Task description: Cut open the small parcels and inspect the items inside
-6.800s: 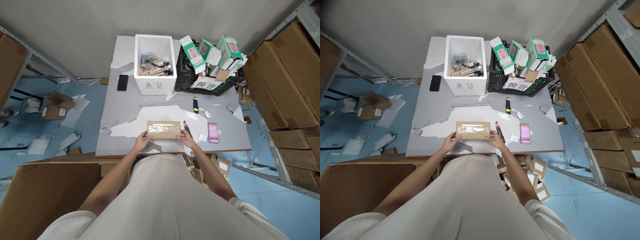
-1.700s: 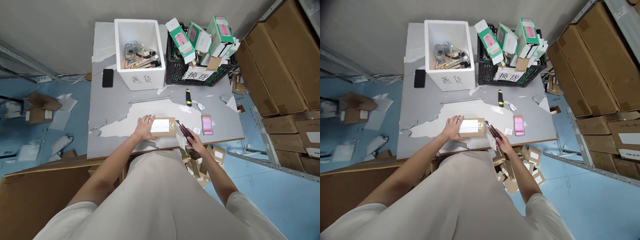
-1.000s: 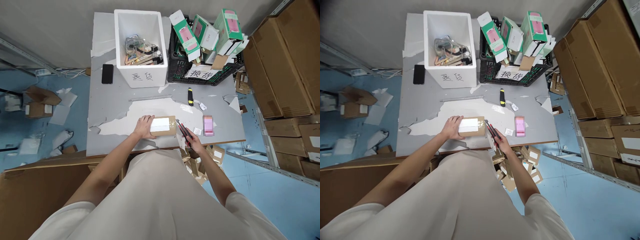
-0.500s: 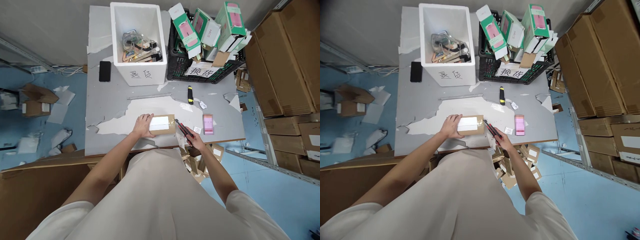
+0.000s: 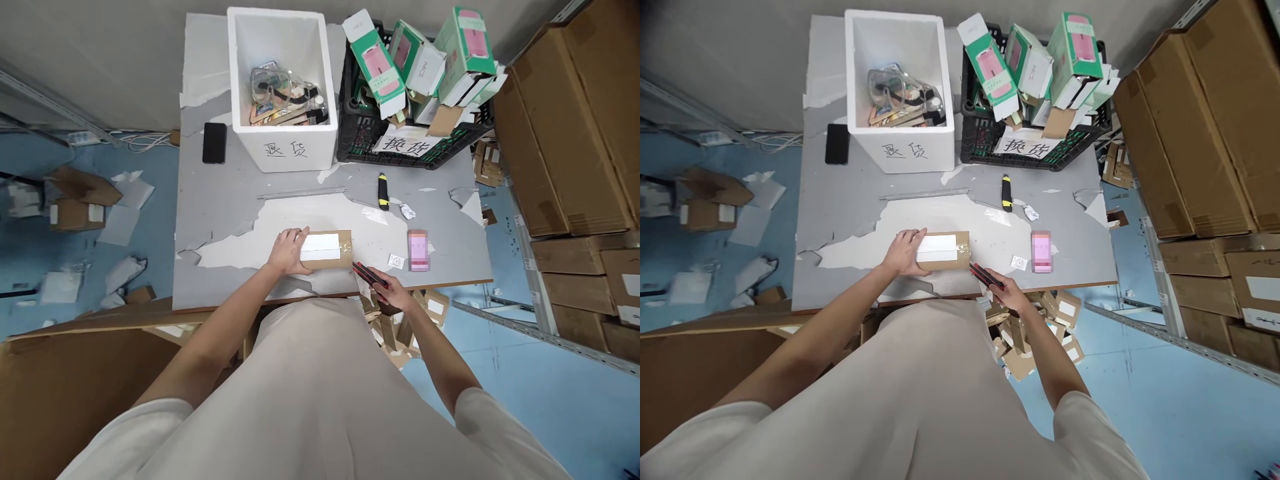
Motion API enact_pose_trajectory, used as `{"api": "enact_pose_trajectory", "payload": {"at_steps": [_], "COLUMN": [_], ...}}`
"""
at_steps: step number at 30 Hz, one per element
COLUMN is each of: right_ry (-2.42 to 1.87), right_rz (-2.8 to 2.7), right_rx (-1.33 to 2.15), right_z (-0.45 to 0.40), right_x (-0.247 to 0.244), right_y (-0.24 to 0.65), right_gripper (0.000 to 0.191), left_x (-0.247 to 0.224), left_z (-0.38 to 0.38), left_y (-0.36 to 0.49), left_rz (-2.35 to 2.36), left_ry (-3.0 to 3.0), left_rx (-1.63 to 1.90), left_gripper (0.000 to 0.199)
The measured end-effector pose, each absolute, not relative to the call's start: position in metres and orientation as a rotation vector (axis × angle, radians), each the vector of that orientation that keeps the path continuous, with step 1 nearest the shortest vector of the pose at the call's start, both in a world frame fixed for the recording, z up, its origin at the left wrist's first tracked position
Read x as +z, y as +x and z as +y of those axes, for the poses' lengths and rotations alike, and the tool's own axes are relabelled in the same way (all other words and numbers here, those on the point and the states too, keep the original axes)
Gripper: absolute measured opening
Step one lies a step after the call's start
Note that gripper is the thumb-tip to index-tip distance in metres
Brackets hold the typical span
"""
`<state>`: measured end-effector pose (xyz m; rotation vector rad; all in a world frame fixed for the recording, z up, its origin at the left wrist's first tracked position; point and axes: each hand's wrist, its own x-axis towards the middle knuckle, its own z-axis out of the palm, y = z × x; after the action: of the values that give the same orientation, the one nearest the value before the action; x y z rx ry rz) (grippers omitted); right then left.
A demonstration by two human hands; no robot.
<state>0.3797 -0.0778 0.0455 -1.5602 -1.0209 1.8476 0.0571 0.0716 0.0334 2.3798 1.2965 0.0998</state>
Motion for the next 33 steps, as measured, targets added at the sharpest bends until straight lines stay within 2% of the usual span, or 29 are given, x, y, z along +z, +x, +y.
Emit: {"api": "enact_pose_trajectory", "payload": {"at_steps": [4,16,22,25,30,33], "right_ry": [-1.527,-1.631,-1.485,-1.413,-1.322,-1.294], "right_rz": [-1.011,-0.855,-0.59,-0.428,-0.326,-0.319], "right_rx": [1.858,1.699,1.463,1.44,1.535,1.573], "right_z": [-0.075,-0.096,-0.094,-0.086,-0.073,-0.068], "right_x": [0.042,0.045,0.038,0.033,0.025,0.024], "right_y": [0.382,0.402,0.382,0.358,0.327,0.318], "right_gripper": [0.059,0.067,0.03,0.031,0.037,0.041], "left_x": [0.033,0.034,0.034,0.034,0.033,0.031], "left_z": [0.072,0.073,0.074,0.076,0.081,0.087], "left_y": [0.056,0.054,0.053,0.051,0.045,0.038], "left_rz": [1.282,1.254,1.218,1.202,1.196,1.306], "left_ry": [2.389,2.387,2.378,2.344,2.17,1.988], "left_rx": [0.082,0.07,0.034,0.068,0.255,0.365], "left_gripper": [0.126,0.133,0.144,0.13,0.077,0.064]}}
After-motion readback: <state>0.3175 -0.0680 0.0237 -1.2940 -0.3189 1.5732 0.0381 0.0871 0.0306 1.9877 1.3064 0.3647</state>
